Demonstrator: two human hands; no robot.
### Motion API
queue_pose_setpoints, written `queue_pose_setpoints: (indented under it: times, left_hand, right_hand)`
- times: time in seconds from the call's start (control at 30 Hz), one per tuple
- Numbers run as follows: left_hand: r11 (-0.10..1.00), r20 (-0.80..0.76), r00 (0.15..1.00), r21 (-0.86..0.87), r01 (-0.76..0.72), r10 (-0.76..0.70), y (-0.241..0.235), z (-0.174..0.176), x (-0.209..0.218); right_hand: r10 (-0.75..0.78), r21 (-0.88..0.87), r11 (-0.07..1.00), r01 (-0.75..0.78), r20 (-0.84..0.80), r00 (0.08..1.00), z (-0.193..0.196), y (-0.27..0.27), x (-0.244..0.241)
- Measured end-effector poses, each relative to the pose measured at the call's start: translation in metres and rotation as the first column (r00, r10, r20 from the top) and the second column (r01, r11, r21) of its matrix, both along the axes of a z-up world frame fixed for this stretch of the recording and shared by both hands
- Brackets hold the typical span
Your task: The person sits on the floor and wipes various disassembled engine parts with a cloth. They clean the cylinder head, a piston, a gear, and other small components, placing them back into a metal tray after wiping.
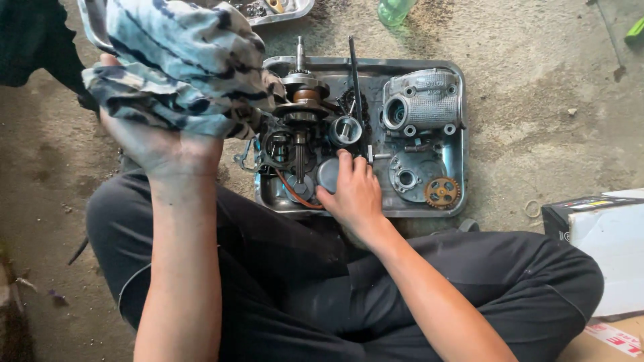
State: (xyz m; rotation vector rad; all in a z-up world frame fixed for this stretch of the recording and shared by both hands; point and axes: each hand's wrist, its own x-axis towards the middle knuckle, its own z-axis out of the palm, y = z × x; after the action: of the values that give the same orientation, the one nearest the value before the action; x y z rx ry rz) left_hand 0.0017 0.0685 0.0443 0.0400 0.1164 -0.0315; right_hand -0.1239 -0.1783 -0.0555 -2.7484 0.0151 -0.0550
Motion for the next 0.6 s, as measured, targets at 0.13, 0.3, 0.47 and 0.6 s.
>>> queue_pose_setpoints:
  times: [0.13, 0.3, 0.47, 0.6]
  left_hand:
    - [0.998, 0.126, 0.991, 0.062, 0.033, -0.040, 0.001, -0.028, 0.001]
    - [0.993, 0.078, 0.997, 0.117, 0.012, -0.022, -0.008, -0.011, 0.004]
    - [0.996, -0.008, 0.999, 0.071, 0.047, -0.047, -0.015, 0.011, -0.003]
    - [0.994, 0.048, 0.995, 0.066, 0.087, -0.090, -0.017, 0.014, -0.006]
  right_hand:
    - [-0.043, 0.008, 0.999, 0.044, -0.063, 0.997, 0.018, -0.004, 0.002]
    - [-0.116, 0.276, 0.938, 0.209, -0.320, 0.940, 0.018, -0.034, 0.009]
    - [0.006, 0.722, 0.514, 0.464, -0.544, 0.839, 0.004, -0.083, 0.011]
    - [0.255, 0.806, -0.186, 0.562, -0.513, 0.820, 0.037, -0.083, 0.006]
